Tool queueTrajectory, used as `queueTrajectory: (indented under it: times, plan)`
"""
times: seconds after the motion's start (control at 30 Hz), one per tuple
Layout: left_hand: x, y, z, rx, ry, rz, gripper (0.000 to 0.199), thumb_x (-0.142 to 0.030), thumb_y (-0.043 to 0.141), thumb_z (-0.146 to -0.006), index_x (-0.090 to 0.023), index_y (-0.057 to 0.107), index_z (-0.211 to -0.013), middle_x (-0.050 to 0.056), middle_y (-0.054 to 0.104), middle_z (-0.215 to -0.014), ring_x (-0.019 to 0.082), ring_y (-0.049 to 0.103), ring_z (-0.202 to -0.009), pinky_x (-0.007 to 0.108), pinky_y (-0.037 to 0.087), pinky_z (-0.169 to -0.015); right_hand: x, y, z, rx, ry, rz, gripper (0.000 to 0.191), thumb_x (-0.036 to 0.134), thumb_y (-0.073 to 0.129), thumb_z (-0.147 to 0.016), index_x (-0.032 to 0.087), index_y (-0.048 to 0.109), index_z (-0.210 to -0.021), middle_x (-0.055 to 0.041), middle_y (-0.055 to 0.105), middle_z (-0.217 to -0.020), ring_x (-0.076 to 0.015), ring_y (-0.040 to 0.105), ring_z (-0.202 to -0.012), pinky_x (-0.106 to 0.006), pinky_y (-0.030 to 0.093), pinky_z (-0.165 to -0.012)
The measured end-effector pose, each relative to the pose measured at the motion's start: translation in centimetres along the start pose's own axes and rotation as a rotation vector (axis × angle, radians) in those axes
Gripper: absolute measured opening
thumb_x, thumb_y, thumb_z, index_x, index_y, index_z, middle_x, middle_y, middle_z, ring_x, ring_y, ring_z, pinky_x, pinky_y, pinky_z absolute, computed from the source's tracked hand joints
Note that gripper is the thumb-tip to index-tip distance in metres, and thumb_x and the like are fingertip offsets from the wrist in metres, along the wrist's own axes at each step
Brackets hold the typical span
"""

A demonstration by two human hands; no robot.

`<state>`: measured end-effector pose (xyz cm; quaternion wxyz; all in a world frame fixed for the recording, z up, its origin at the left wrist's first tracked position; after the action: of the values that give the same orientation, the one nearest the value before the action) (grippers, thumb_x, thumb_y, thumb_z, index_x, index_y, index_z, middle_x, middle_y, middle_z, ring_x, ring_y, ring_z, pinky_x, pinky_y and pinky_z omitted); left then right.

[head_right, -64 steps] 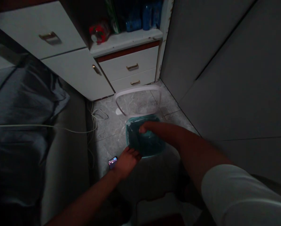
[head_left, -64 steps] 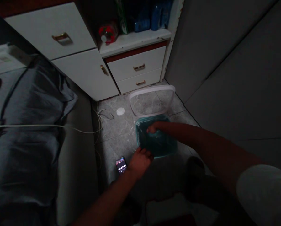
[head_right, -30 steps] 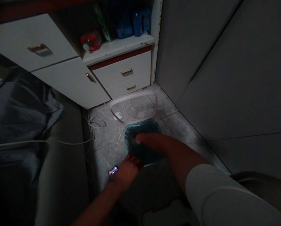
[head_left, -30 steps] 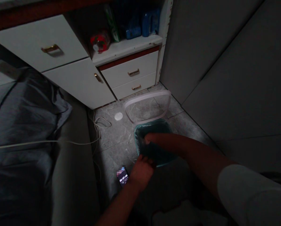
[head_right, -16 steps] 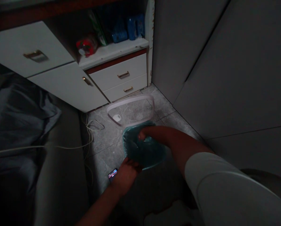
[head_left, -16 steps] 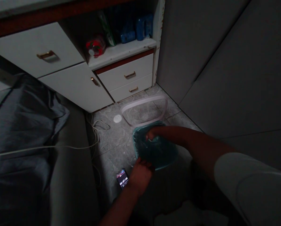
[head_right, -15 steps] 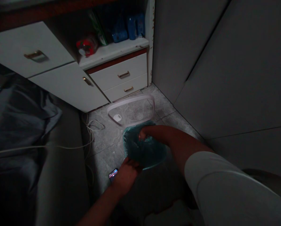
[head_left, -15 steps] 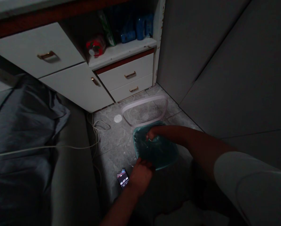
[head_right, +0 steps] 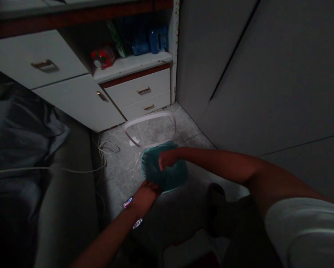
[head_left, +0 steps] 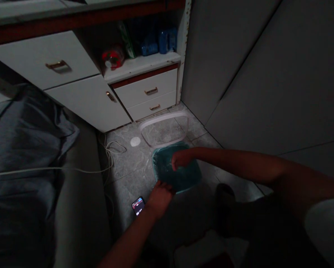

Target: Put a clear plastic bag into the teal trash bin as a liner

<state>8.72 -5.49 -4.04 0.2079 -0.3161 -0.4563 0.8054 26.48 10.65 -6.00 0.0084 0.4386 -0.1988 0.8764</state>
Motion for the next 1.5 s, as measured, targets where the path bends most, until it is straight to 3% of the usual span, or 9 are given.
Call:
queueTrajectory:
  times: [0.07, 0.23, 0.33, 0.43, 0.63, 0.83, 1.27, 1.37, 1.5]
  plan:
    - [0.9, -0.5, 0.5, -0.122, -0.005, 0.101, 0.022, -0.030, 0.066, -0.098, -0.024, 0.081, -0.114, 0.011, 0.077, -0.115, 0.031, 0.069, -0.114, 0.048, 0.047, -0.104, -1.1, -2.7, 3.1, -0.076, 0.030, -0.011, 0.025, 0.010, 0.053, -0.086, 0.014, 0.078, -0.084, 0.0013, 0.066, -0.061, -0.0119, 0.056, -0.053, -0.022, 0.043, -0.057]
    - [8.0, -2.1, 0.1, -0.701, -0.314, 0.439, 0.024, -0.038, 0.057, -0.101, -0.023, 0.075, -0.098, 0.009, 0.075, -0.104, 0.025, 0.069, -0.103, 0.041, 0.052, -0.097, -5.9, -7.2, 7.0, -0.748, 0.214, -0.120, 0.013, 0.013, 0.058, -0.085, 0.013, 0.071, -0.087, -0.0020, 0.068, -0.076, -0.0093, 0.056, -0.063, -0.019, 0.040, -0.061]
    - [13.4, -2.1, -1.8, -0.880, -0.569, 0.649, 0.030, -0.045, 0.064, -0.094, -0.021, 0.071, -0.110, 0.012, 0.074, -0.114, 0.026, 0.069, -0.100, 0.041, 0.054, -0.093, -8.0, -6.3, 6.7, -0.654, 0.318, -0.368, 0.031, 0.030, 0.062, -0.093, 0.020, 0.068, -0.122, -0.0041, 0.073, -0.099, -0.0087, 0.058, -0.061, -0.018, 0.041, -0.056]
    - [17.0, -1.7, -4.0, -0.788, -0.693, 0.917, 0.052, -0.054, 0.071, -0.087, -0.019, 0.068, -0.125, 0.015, 0.075, -0.117, 0.026, 0.070, -0.100, 0.039, 0.054, -0.087, -8.9, -5.0, 6.0, -0.482, 0.342, -0.529, 0.034, 0.041, 0.063, -0.096, 0.023, 0.066, -0.124, -0.0048, 0.071, -0.105, -0.0096, 0.061, -0.060, -0.019, 0.042, -0.052]
    - [18.6, -1.4, -5.5, -0.583, -0.607, 1.199, 0.073, -0.076, 0.079, -0.067, -0.016, 0.077, -0.109, 0.010, 0.077, -0.094, 0.020, 0.065, -0.078, 0.033, 0.049, -0.072, -10.1, -4.3, 5.3, -0.570, 0.250, -0.634, 0.014, 0.031, 0.067, -0.092, 0.019, 0.061, -0.092, 0.0040, 0.054, -0.065, -0.0086, 0.048, -0.049, -0.020, 0.037, -0.046]
    - [18.4, -1.7, -6.2, -0.576, -0.480, 1.152, 0.045, -0.060, 0.082, -0.068, -0.017, 0.078, -0.081, 0.007, 0.074, -0.079, 0.019, 0.058, -0.073, 0.031, 0.044, -0.069, -11.5, -4.3, 4.7, -0.674, 0.181, -0.656, 0.016, 0.030, 0.073, -0.086, 0.018, 0.063, -0.089, 0.0060, 0.052, -0.061, -0.0075, 0.043, -0.048, -0.020, 0.027, -0.044]
    - [17.7, -1.2, -7.3, -0.597, -0.640, 1.196, 0.031, -0.047, 0.076, -0.067, -0.016, 0.073, -0.074, 0.005, 0.069, -0.071, 0.018, 0.059, -0.069, 0.030, 0.043, -0.068, -10.8, -2.0, 2.5, -0.790, 0.365, -0.654, 0.017, 0.032, 0.064, -0.096, 0.016, 0.068, -0.090, 0.0049, 0.050, -0.060, -0.0076, 0.037, -0.048, -0.021, 0.020, -0.044]
    - [17.8, -0.9, -7.3, -0.632, -0.675, 1.167, 0.034, -0.050, 0.075, -0.067, -0.017, 0.074, -0.077, 0.006, 0.072, -0.074, 0.020, 0.061, -0.072, 0.031, 0.045, -0.069, -10.9, -1.8, 2.9, -0.757, 0.403, -0.655, 0.018, 0.034, 0.064, -0.096, 0.017, 0.069, -0.099, 0.0046, 0.054, -0.065, -0.0077, 0.039, -0.049, -0.021, 0.022, -0.046]
    - [18.4, -1.7, -6.5, -0.769, -0.721, 1.103, 0.032, -0.048, 0.071, -0.074, -0.019, 0.074, -0.087, 0.009, 0.077, -0.098, 0.022, 0.066, -0.090, 0.031, 0.050, -0.078, -10.6, -2.4, 4.6, -0.912, 0.526, -0.432, 0.030, 0.030, 0.066, -0.095, 0.019, 0.065, -0.123, 0.0006, 0.065, -0.080, -0.0112, 0.051, -0.059, -0.022, 0.036, -0.055]
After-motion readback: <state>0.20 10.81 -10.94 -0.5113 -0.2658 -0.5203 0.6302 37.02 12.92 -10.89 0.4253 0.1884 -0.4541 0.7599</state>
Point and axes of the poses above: each hand's wrist, its own z-axis away from the middle knuckle, its own y-axis out of the palm, x = y × z, the point moved 2 cm from there along -z, towards the middle knuckle
